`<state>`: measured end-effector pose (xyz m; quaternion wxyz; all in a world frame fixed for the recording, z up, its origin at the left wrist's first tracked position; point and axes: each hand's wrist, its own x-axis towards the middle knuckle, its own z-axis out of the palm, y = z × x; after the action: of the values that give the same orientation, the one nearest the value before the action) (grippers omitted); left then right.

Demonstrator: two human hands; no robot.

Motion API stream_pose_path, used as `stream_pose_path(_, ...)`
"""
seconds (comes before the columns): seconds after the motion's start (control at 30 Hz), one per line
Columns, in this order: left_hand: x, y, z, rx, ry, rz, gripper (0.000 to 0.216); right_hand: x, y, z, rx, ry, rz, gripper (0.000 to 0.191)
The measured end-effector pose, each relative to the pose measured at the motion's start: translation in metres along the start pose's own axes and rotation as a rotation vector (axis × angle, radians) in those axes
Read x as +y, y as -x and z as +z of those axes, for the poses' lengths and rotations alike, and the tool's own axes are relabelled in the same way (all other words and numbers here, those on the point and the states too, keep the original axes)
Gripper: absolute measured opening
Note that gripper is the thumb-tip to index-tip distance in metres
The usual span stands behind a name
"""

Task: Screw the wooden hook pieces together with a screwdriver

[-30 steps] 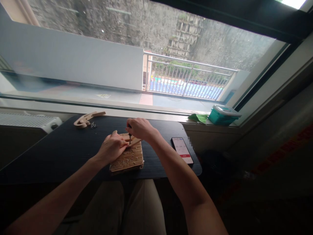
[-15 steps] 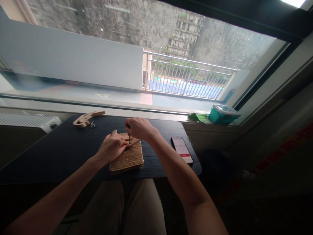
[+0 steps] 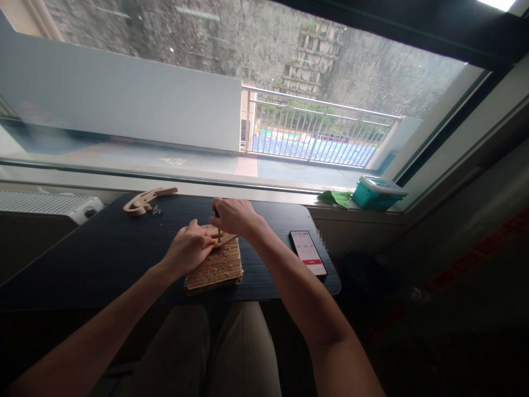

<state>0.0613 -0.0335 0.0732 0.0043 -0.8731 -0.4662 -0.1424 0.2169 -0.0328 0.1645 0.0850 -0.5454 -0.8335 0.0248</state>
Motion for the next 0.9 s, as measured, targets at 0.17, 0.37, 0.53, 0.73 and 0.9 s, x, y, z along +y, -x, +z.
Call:
stream_pose_path(0.17,-0.001,-0.001,0.002,0.0,-0.007,0.008,0.026,0.001,0.002,-0.003,-0.003,-0.028,-0.016,0.019)
stream_pose_path(0.37,0.0,-0.001,0.001,0.005,-0.017,0.007,0.026,0.004,-0.005,0.004,0.03,0.005,0.041,0.027)
stream_pose_path(0.53,0.0,0.0,0.0,-0.005,-0.02,0.015,0.026,0.002,-0.004,0.004,0.035,0.031,0.074,0.03)
stream_pose_path(0.73,0.0,0.0,0.001,-0.009,-0.021,0.02,0.027,0.0,0.003,-0.005,0.0,0.04,-0.004,0.022)
stream_pose_path(0.9,-0.001,0.0,0.002,-0.008,-0.021,0.018,0.025,0.0,0.0,-0.003,-0.006,0.056,0.012,0.022)
